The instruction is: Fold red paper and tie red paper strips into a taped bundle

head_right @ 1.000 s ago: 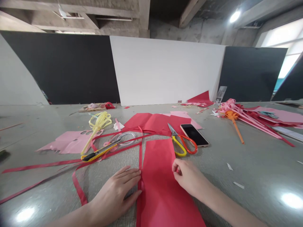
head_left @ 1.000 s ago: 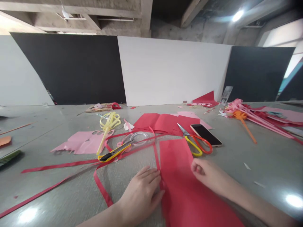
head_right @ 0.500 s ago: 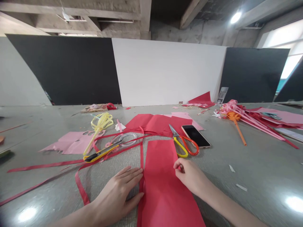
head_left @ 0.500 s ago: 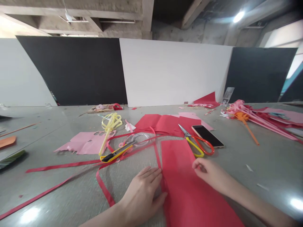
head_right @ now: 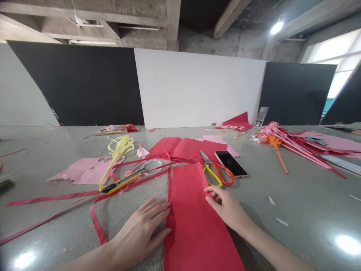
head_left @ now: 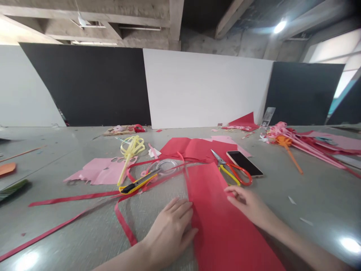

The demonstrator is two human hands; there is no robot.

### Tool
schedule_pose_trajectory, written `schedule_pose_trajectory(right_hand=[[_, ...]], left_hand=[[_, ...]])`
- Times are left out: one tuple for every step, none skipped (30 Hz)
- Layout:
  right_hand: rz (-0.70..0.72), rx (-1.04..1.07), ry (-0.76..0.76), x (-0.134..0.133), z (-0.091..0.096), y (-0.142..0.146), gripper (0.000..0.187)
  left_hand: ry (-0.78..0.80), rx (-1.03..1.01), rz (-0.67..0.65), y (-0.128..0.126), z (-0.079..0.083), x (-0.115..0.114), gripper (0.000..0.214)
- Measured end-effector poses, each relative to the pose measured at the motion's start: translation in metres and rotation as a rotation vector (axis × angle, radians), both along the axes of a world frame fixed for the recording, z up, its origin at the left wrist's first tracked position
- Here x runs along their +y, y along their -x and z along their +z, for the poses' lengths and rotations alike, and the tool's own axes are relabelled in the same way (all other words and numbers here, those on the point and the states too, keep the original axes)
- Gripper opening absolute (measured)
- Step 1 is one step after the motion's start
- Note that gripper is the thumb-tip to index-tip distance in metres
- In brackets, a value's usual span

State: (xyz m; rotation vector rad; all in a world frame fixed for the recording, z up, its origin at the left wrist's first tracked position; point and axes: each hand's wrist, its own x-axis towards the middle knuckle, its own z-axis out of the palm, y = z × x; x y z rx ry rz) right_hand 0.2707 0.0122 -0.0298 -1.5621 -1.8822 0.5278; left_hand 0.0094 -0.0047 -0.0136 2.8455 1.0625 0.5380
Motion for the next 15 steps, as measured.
schedule_pose_trajectory(right_hand=[[-0.01, -0.002, -0.015, -0.0006, -0.0003, 0.0005, 0.021], [-0.014, -0.005, -0.027, -0.001, -0.0006, 0.0011, 0.02], [-0.011, -0.009, -0.034, -0.0012, -0.001, 0.0018, 0.019], [-0.002, -0.014, -0.033, -0.0013, -0.0013, 0.0025, 0.019], [0.006, -0.022, -0.03, -0.0014, -0.0017, 0.0032, 0.018], [0.013, -0.03, -0.024, -0.0016, -0.0022, 0.0037, 0.017], [0.019, -0.036, -0.018, -0.0019, -0.0028, 0.0041, 0.016], [0.024, -0.036, -0.011, -0.0021, -0.0035, 0.0042, 0.015], [0.029, -0.029, -0.004, -0.0024, -0.0043, 0.0042, 0.014], [0.032, -0.017, 0.003, -0.0025, -0.0051, 0.0042, 0.013], [0.034, -0.003, 0.01, -0.0026, -0.0057, 0.0042, 0.012], [0.035, 0.008, 0.019, -0.0026, -0.0062, 0.0044, 0.011], [0.034, 0.015, 0.025, -0.0025, -0.0064, 0.0047, 0.01], [0.031, 0.018, 0.029, -0.0025, -0.0064, 0.0051, 0.009], [0.029, 0.019, 0.031, -0.0025, -0.0063, 0.0056, 0.009]], left_hand=[[0.002, 0.006, 0.002, 0.0, -0.0005, 0.0002, 0.03], [0.006, 0.012, 0.003, 0.0002, -0.0009, 0.0003, 0.03], [0.013, 0.015, 0.004, 0.0004, -0.0012, 0.0004, 0.031], [0.022, 0.015, 0.005, 0.0007, -0.0015, 0.0004, 0.033], [0.032, 0.012, 0.006, 0.001, -0.0017, 0.0005, 0.034], [0.04, 0.007, 0.007, 0.0012, -0.0018, 0.0005, 0.036], [0.046, 0.001, 0.008, 0.0013, -0.0018, 0.0005, 0.037], [0.049, -0.003, 0.009, 0.0013, -0.0018, 0.0006, 0.037], [0.048, -0.006, 0.009, 0.0011, -0.0017, 0.0007, 0.037], [0.045, -0.01, 0.009, 0.0008, -0.0015, 0.0008, 0.037], [0.043, -0.014, 0.007, 0.0004, -0.0013, 0.0009, 0.037], [0.039, -0.02, 0.005, 0.0, -0.001, 0.0011, 0.037], [0.036, -0.027, 0.002, -0.0004, -0.0008, 0.0013, 0.037], [0.033, -0.033, -0.001, -0.0007, -0.0006, 0.0014, 0.037], [0.031, -0.037, -0.002, -0.001, -0.0004, 0.0016, 0.037]])
